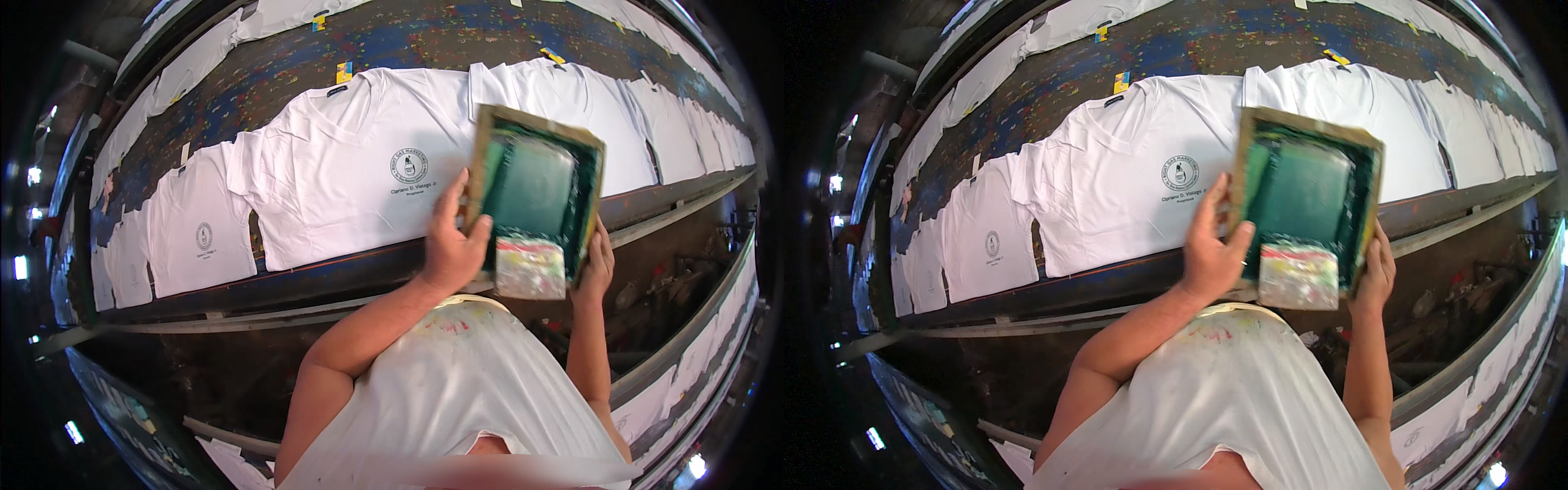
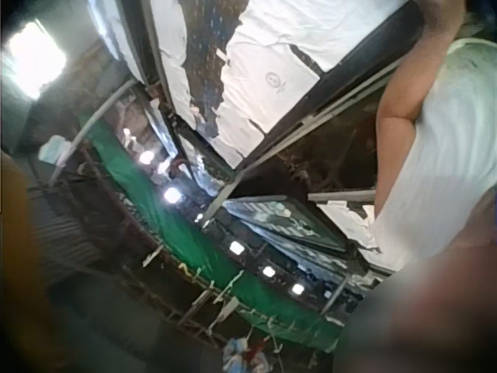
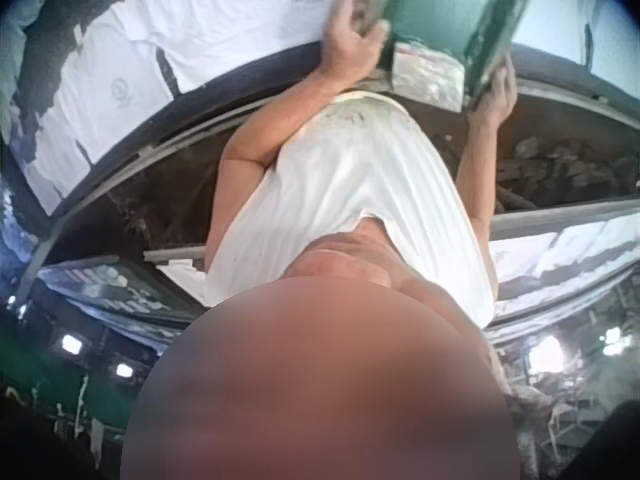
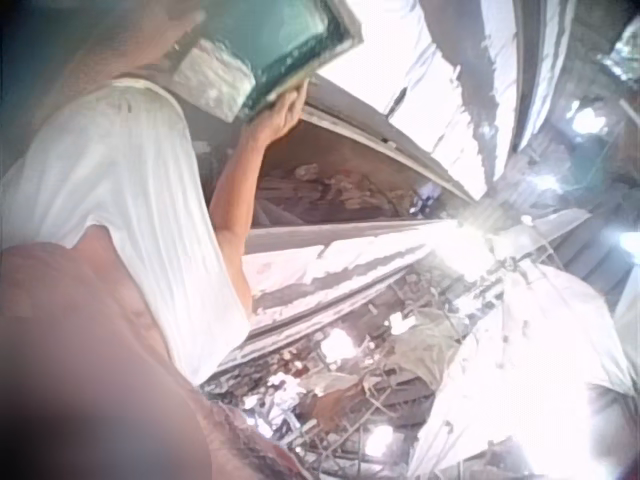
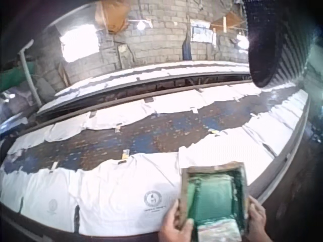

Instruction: The person uses a squeegee to pull green ink across a screen printing frame placed on white t-shirts laid out on a table. The person repeatedly repositions the frame and repeats the squeegee stroke on successive shirts.

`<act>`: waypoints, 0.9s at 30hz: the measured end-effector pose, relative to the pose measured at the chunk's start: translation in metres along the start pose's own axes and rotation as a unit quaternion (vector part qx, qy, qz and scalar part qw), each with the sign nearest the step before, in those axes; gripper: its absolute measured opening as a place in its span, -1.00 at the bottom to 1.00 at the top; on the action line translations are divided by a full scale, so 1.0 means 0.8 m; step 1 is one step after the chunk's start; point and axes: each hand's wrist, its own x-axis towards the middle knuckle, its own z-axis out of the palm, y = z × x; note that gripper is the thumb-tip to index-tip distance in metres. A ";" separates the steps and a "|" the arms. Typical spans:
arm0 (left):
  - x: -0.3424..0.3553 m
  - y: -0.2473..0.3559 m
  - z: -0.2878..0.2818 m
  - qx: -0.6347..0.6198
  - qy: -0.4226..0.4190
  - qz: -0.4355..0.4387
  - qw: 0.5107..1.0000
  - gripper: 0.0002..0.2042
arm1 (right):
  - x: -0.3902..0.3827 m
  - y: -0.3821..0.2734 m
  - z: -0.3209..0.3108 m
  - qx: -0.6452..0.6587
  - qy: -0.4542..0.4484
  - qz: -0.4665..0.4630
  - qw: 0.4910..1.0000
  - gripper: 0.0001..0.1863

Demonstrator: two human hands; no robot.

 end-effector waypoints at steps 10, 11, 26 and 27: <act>-0.044 0.010 0.093 -0.009 -0.167 -0.059 0.984 -0.08 | -0.122 -0.001 -0.128 0.035 0.075 -0.027 0.996 -0.38; -0.047 0.013 0.098 -0.006 -0.165 -0.067 0.984 -0.07 | -0.123 -0.003 -0.135 0.016 0.093 -0.015 0.995 -0.37; -0.029 0.035 0.220 0.028 -0.120 -0.016 0.992 -0.11 | 0.003 -0.007 -0.222 0.028 0.005 -0.075 0.997 -0.34; -0.028 0.037 0.235 0.041 -0.116 -0.027 0.992 -0.10 | 0.018 -0.007 -0.235 0.045 -0.012 -0.077 0.996 -0.34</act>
